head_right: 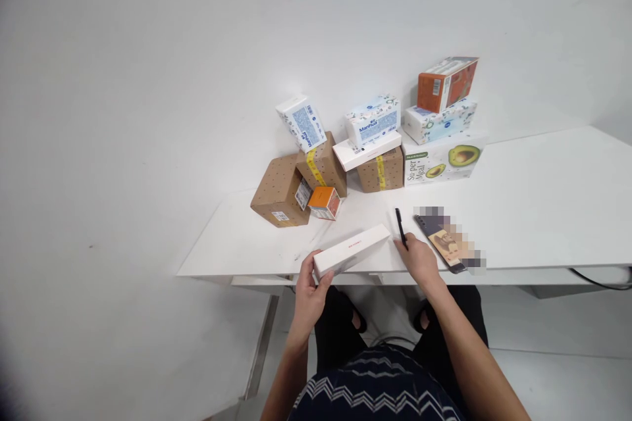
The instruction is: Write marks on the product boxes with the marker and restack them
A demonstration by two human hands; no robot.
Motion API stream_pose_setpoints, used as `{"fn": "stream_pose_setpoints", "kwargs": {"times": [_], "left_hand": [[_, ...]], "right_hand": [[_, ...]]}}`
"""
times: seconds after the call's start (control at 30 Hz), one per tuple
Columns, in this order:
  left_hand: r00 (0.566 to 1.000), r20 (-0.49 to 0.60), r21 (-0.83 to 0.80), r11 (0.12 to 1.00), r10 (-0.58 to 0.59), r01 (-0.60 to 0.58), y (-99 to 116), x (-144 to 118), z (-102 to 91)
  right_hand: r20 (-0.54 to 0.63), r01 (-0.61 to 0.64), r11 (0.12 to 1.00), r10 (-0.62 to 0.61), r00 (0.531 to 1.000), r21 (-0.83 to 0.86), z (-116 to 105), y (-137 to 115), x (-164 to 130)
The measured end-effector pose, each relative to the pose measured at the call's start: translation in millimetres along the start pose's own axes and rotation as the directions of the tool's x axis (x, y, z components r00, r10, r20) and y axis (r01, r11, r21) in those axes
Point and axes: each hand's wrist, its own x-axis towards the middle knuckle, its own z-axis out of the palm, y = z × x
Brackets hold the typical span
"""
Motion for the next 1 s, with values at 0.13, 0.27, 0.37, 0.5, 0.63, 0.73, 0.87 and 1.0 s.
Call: {"fn": "stream_pose_setpoints", "kwargs": {"times": [0.13,0.27,0.37,0.5,0.63,0.73,0.87,1.0], "left_hand": [[1.000,-0.004,0.000,1.000,-0.004,0.004,-1.0,-0.8,-0.3],[1.000,-0.016,0.005,1.000,-0.010,0.010,-3.1,-2.1,-0.8],[1.000,-0.017,-0.001,1.000,-0.009,0.009,-5.0,-1.9,-1.1],[1.000,-0.017,0.013,1.000,0.009,-0.008,-3.3,0.7,-0.5],[1.000,-0.013,0.029,0.999,0.025,-0.025,0.1,3.5,1.1],[0.999,-0.014,0.046,0.998,0.042,-0.042,-0.8,3.9,1.4],[1.000,-0.015,0.040,0.999,0.019,-0.018,-5.6,3.9,-0.9],[1.000,-0.012,0.030,1.000,0.000,0.000,-7.7,6.7,-3.5]], "right_hand": [[0.015,-0.031,0.989,0.034,0.999,-0.147,6.0,-10.3,0.0],[-0.106,-0.019,0.974,-0.005,0.994,-0.226,-1.3,-4.9,-1.6],[-0.337,-0.078,0.936,-0.045,0.941,-0.343,-10.3,13.7,-1.8],[-0.427,-0.193,0.922,0.034,0.904,-0.335,-17.5,41.7,1.1],[-0.323,-0.135,0.936,0.024,0.946,-0.325,-20.6,53.3,3.8],[-0.296,-0.137,0.949,0.049,0.954,-0.283,-24.6,52.7,2.2],[-0.229,-0.117,0.993,0.114,0.967,-0.002,-35.7,50.7,-8.3],[-0.022,-0.169,0.693,0.258,0.966,0.701,-53.3,33.5,-33.1]]}}
